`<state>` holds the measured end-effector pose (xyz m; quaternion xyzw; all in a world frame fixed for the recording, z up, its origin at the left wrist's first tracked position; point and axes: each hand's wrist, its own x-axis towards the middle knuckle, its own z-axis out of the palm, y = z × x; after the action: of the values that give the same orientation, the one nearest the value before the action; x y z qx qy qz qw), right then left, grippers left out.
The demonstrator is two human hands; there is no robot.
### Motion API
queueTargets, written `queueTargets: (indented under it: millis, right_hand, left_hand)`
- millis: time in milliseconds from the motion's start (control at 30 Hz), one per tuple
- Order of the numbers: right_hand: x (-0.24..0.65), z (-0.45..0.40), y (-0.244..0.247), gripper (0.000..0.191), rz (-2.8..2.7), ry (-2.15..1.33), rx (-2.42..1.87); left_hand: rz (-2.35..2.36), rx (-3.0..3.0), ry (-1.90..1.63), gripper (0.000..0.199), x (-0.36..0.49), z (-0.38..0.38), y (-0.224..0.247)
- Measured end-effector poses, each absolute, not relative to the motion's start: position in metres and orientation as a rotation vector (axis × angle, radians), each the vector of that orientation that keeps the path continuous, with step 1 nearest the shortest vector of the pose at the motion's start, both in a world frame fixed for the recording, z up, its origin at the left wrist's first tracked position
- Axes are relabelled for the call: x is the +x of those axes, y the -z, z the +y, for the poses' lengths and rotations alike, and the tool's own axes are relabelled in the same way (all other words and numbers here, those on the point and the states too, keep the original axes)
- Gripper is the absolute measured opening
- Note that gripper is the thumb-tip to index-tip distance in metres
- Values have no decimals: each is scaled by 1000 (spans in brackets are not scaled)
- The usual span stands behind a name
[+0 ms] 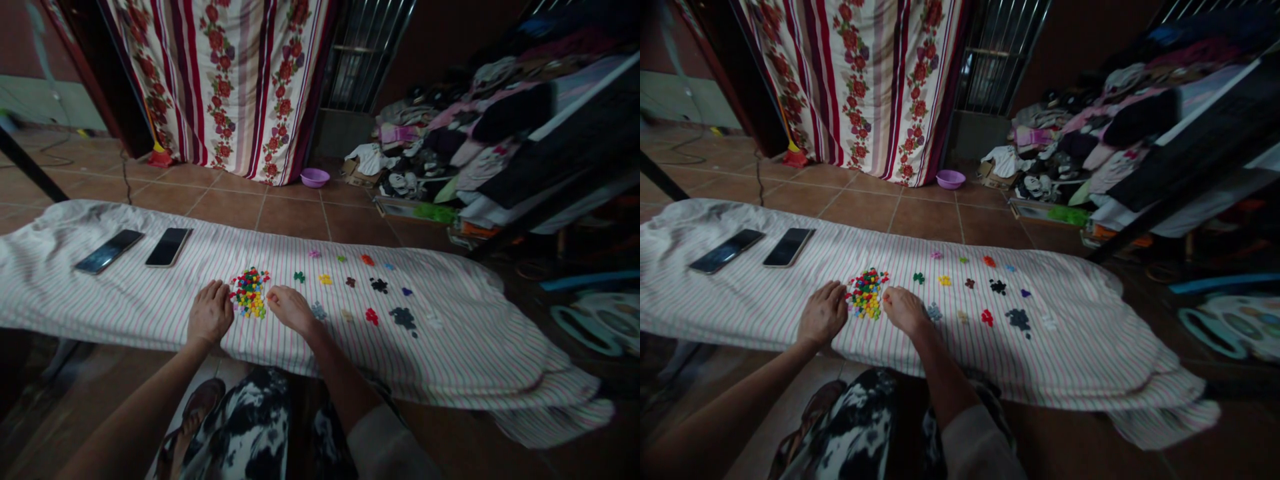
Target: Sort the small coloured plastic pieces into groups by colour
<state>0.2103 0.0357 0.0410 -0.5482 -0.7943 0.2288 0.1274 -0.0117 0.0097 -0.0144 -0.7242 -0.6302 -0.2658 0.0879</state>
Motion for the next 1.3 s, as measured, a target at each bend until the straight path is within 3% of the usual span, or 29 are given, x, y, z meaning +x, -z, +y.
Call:
queueTargets:
  millis: [700, 1300]
  right_hand:
    - [222, 49, -49, 19, -2078, -668, -1542]
    - [320, 57, -50, 22, -1542, -686, -1518]
  left_hand:
    - [-1768, -2130, 719, 37, -17, 11, 22]
    - [-1759, -2152, 679, 38, -21, 11, 23]
